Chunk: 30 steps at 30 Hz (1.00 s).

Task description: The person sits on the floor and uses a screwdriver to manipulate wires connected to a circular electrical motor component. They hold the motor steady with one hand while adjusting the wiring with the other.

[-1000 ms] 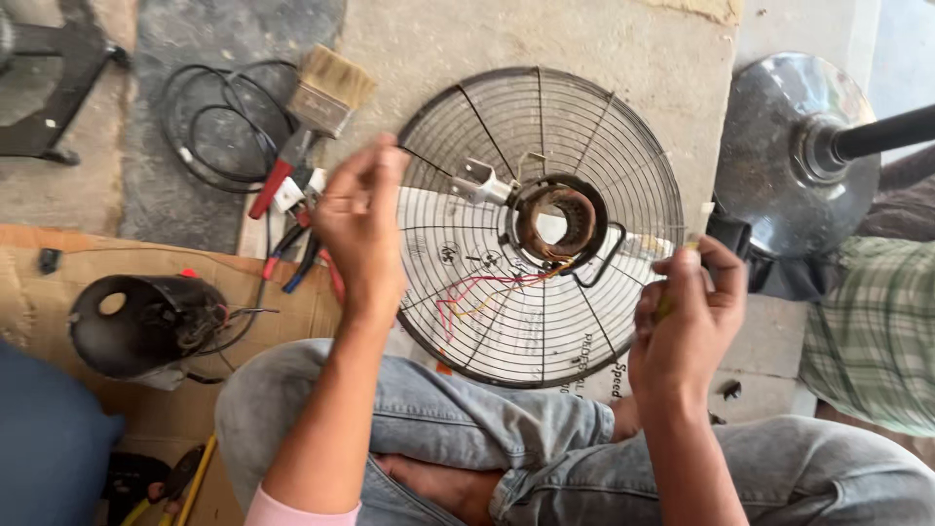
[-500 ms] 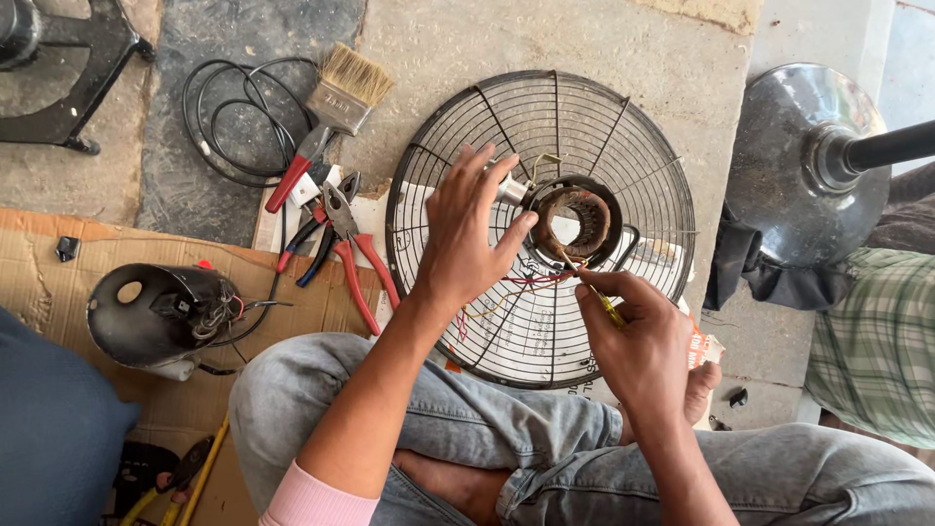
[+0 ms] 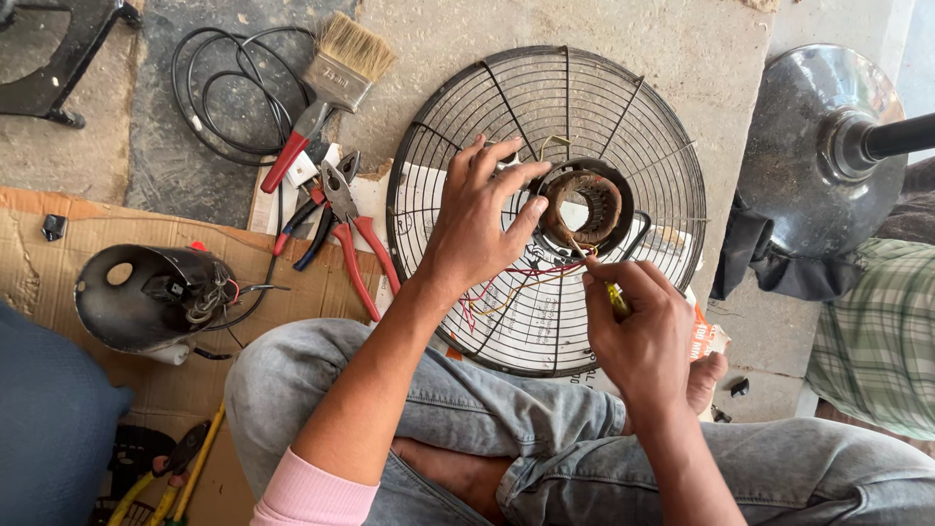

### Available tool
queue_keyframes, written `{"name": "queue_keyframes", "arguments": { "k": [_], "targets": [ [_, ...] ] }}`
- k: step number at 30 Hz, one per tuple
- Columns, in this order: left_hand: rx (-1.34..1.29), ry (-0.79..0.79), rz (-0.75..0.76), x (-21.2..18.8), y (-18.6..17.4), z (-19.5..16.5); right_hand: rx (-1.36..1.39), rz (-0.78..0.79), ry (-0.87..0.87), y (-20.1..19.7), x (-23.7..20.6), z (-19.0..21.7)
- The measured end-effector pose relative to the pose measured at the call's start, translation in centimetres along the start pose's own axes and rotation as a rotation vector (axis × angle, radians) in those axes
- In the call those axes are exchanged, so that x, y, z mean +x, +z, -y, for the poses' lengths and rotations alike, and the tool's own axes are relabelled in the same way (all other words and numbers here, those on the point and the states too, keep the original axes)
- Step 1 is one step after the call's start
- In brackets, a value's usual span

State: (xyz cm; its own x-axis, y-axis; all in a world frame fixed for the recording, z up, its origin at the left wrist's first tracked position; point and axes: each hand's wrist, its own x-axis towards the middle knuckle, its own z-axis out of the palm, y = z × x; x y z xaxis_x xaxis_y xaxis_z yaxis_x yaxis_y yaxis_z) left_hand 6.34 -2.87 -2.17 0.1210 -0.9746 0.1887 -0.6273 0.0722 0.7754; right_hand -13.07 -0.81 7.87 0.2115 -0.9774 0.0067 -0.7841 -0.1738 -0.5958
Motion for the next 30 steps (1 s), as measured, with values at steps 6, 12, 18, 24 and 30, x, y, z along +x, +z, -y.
{"name": "queue_keyframes", "arguments": {
  "k": [6, 12, 18, 24, 30],
  "targets": [
    [0.014, 0.001, 0.013, 0.0, -0.1, -0.1, -0.039, 0.027, -0.043, 0.4, 0.3, -1.5],
    [-0.034, 0.026, -0.015, -0.3, -0.1, -0.3, 0.277, 0.084, 0.157, 0.8, 0.4, -1.2],
    [-0.027, 0.035, -0.025, -0.3, 0.1, -0.2, -0.128, 0.071, -0.114, 0.6, 0.5, -1.8],
    [-0.04, 0.04, -0.029, -0.3, 0.1, -0.3, 0.461, 0.113, 0.176, 1.5, 0.6, -3.1],
    [-0.044, 0.05, -0.024, -0.3, -0.1, -0.4, -0.097, -0.015, -0.189, 2.2, -0.2, -3.2]
  ]
}}
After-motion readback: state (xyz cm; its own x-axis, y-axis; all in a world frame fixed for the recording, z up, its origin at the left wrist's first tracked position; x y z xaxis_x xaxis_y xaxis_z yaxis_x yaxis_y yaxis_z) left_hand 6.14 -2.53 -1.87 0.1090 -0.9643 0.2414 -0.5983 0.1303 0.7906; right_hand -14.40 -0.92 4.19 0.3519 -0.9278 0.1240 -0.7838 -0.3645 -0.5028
